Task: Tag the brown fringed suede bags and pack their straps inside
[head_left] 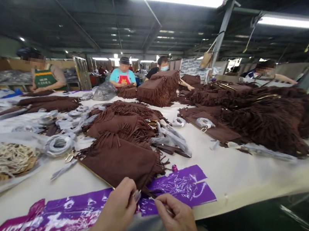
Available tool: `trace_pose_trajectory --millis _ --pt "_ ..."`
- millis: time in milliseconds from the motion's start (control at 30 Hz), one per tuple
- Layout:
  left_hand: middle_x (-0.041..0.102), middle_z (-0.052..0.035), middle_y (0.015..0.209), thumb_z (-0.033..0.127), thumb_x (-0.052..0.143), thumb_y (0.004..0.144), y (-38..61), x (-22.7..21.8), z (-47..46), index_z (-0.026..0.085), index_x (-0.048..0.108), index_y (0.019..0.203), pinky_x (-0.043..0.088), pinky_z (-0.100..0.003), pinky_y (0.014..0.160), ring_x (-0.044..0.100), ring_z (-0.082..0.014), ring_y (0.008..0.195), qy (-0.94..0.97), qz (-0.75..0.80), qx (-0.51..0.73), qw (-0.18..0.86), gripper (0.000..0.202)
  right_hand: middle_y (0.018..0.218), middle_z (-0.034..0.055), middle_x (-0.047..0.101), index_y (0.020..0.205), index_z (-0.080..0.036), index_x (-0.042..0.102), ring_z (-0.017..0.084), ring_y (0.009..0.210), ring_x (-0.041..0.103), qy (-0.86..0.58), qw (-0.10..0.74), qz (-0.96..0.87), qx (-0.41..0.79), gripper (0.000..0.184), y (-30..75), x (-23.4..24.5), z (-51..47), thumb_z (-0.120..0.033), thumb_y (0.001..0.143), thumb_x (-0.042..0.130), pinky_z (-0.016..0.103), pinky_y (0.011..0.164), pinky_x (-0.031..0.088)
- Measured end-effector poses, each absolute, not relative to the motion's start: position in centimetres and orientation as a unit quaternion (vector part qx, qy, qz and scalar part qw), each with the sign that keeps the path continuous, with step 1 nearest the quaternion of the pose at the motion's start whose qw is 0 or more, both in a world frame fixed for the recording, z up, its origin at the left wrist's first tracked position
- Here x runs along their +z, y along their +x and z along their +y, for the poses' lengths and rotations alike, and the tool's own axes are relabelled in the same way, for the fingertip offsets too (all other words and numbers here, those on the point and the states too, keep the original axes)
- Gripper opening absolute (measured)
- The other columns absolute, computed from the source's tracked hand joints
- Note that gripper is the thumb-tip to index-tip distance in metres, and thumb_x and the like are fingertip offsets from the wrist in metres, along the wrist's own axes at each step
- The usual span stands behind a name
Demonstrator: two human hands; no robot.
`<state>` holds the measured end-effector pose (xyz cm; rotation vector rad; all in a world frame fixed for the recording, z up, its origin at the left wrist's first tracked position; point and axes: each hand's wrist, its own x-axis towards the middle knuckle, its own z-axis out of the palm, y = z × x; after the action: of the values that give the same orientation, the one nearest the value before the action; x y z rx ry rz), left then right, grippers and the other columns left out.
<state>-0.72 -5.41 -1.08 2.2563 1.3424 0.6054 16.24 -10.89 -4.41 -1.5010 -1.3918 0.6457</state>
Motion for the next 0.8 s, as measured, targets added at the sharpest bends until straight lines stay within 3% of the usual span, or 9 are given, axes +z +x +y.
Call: trace_pose_trajectory --millis 133,267,467,800 --pt "0.055 -0.0001 0.073 0.025 0.045 0.087 -1.8 -1.8 -5.0 0.021 0.050 0.080 0.039 -0.025 0.062 0.054 -0.0174 0.070 0.736 0.476 0.298 0.379 0.009 0.060 -0.0018 0.059 0.070 -0.023 0.064 0.016 0.055 0.052 -0.619 0.465 -0.582 0.249 0.026 14.6 -5.0 -10.5 -0.036 0.088 0.051 0.025 0.052 0.031" --pt "0.053 0.0026 0.065 0.028 0.047 0.085 -1.8 -2.4 -4.8 0.020 0.052 0.085 0.039 -0.024 0.055 0.052 -0.0153 0.058 0.693 0.478 0.296 0.451 0.009 0.065 -0.0001 0.063 0.071 -0.023 0.062 0.017 0.059 0.058 -0.640 0.437 -0.609 0.170 0.026 13.5 -4.9 -10.0 -0.031 0.091 0.049 0.026 0.056 0.032" --pt "0.052 0.0034 0.061 0.026 0.051 0.082 -2.0 -3.2 -4.7 0.021 0.049 0.075 0.036 -0.023 0.054 0.051 -0.0145 0.058 0.695 0.481 0.313 0.433 0.009 0.068 0.0012 0.065 0.073 -0.022 0.061 0.017 0.061 0.062 -0.642 0.364 -0.674 0.027 0.024 13.0 -5.3 -9.7 -0.022 0.093 0.048 0.028 0.056 0.028" --pt "0.057 -0.0015 0.075 0.020 0.050 0.081 -2.1 -2.6 -5.3 0.020 0.053 0.074 0.038 -0.024 0.063 0.054 -0.0173 0.071 0.738 0.472 0.322 0.358 0.008 0.065 -0.0015 0.062 0.071 -0.022 0.059 0.014 0.058 0.059 -0.622 0.375 -0.686 0.036 0.023 12.7 -5.0 -9.3 -0.018 0.090 0.047 0.028 0.055 0.026"
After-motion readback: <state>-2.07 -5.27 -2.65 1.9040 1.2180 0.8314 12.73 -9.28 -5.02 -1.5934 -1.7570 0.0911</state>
